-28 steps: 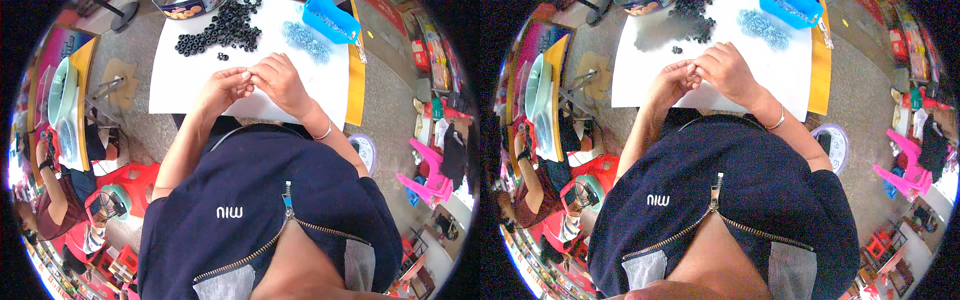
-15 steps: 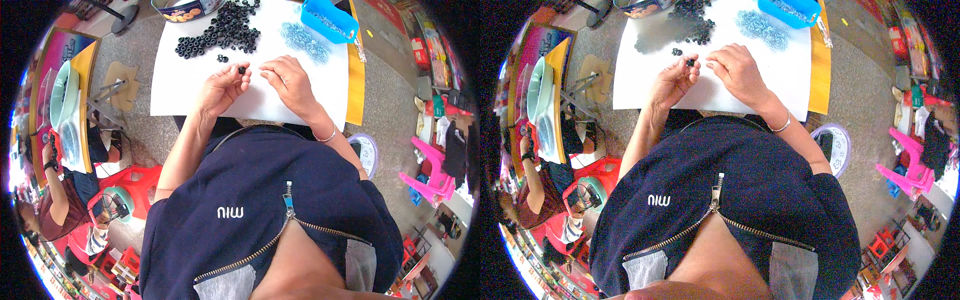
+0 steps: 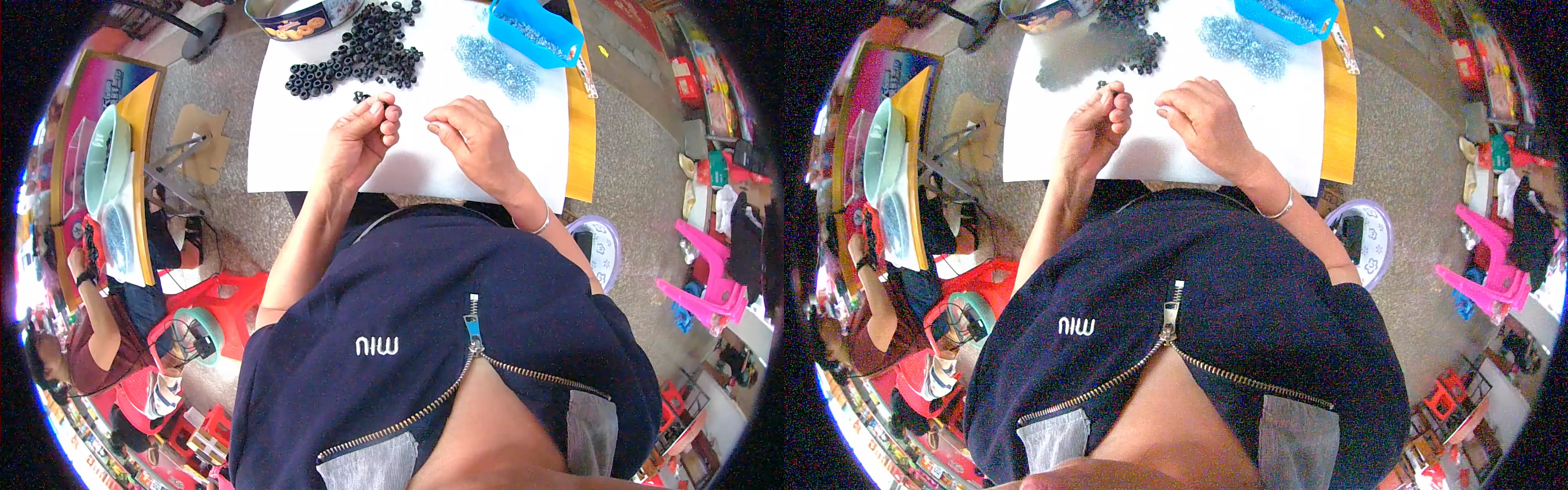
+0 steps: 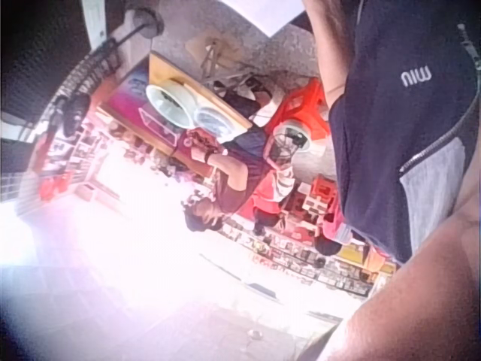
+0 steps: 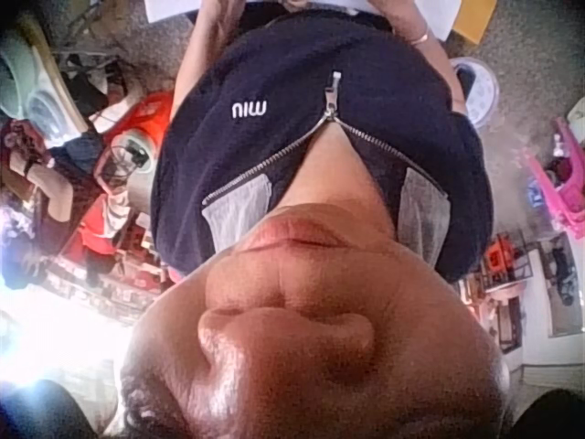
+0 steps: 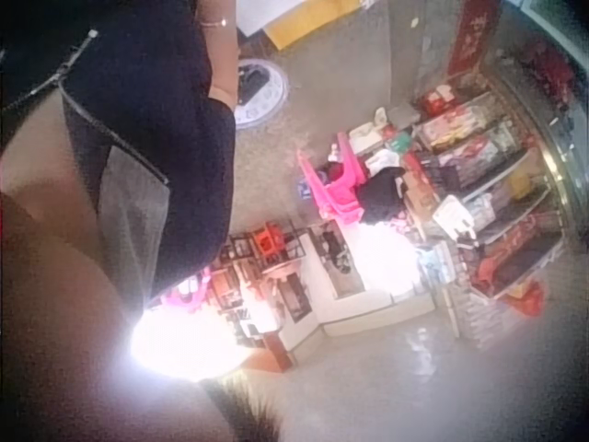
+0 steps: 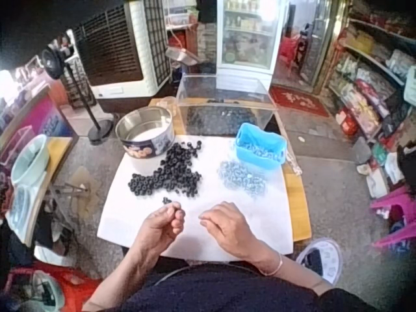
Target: Sorting and arranging small black and blue beads on a white surface to create a pattern.
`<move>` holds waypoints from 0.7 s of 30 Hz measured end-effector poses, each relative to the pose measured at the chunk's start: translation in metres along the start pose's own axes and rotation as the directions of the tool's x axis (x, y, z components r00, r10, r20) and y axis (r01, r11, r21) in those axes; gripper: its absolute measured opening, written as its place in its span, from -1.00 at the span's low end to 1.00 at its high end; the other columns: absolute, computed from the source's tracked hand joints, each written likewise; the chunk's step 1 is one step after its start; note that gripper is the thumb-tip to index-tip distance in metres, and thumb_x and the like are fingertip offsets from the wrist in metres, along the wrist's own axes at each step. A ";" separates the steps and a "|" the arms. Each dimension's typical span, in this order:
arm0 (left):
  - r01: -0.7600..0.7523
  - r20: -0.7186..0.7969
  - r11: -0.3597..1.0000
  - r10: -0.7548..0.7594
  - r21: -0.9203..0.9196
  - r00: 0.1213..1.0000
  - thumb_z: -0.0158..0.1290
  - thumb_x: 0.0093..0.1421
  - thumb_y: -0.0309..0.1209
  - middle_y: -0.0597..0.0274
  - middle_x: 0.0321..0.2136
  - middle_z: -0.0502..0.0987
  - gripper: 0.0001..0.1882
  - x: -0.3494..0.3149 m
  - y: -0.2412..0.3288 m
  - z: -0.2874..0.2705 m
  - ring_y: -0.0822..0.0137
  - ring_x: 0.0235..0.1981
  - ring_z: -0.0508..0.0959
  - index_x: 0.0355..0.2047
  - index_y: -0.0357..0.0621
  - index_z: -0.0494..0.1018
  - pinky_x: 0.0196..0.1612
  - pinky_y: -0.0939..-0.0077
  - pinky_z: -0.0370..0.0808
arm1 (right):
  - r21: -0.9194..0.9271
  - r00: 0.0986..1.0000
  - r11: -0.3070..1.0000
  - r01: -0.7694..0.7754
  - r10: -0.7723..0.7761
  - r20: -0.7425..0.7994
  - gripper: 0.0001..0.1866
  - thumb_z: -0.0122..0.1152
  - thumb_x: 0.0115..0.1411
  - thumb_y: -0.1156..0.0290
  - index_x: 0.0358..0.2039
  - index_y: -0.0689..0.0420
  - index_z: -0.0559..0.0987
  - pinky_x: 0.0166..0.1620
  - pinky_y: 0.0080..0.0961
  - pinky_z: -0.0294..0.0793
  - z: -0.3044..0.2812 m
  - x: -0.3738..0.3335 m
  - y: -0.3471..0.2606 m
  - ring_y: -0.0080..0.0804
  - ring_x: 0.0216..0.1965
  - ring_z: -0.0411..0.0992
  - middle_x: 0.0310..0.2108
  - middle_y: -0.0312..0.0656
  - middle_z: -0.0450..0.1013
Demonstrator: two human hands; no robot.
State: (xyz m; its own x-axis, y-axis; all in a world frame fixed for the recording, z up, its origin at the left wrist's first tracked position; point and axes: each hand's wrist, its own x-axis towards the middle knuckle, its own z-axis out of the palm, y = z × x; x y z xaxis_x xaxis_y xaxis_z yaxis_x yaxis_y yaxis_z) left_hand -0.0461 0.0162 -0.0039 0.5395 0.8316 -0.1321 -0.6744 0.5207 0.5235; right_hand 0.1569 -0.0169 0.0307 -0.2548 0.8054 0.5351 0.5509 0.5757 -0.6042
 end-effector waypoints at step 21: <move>-0.029 -0.030 0.093 0.578 0.995 0.815 0.08 0.16 -0.47 0.27 -0.44 0.49 -0.82 0.003 0.013 0.022 0.49 -0.50 0.40 -0.22 -0.22 0.51 -0.38 0.60 0.38 | -0.196 0.977 0.979 0.047 -0.086 -0.195 -0.87 0.18 0.06 0.35 -0.40 0.12 0.56 -0.14 -0.22 0.34 -0.033 0.106 0.059 -0.14 -0.25 0.39 -0.38 -0.13 0.46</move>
State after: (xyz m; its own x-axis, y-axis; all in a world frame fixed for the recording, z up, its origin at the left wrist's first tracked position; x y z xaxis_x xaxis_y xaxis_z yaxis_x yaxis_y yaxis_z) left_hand -0.0422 0.0212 0.0212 0.0345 0.9849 0.1695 0.4238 -0.1680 0.8900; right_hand 0.1888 0.0976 0.0718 -0.1408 0.7101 0.6899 0.6837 0.5737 -0.4510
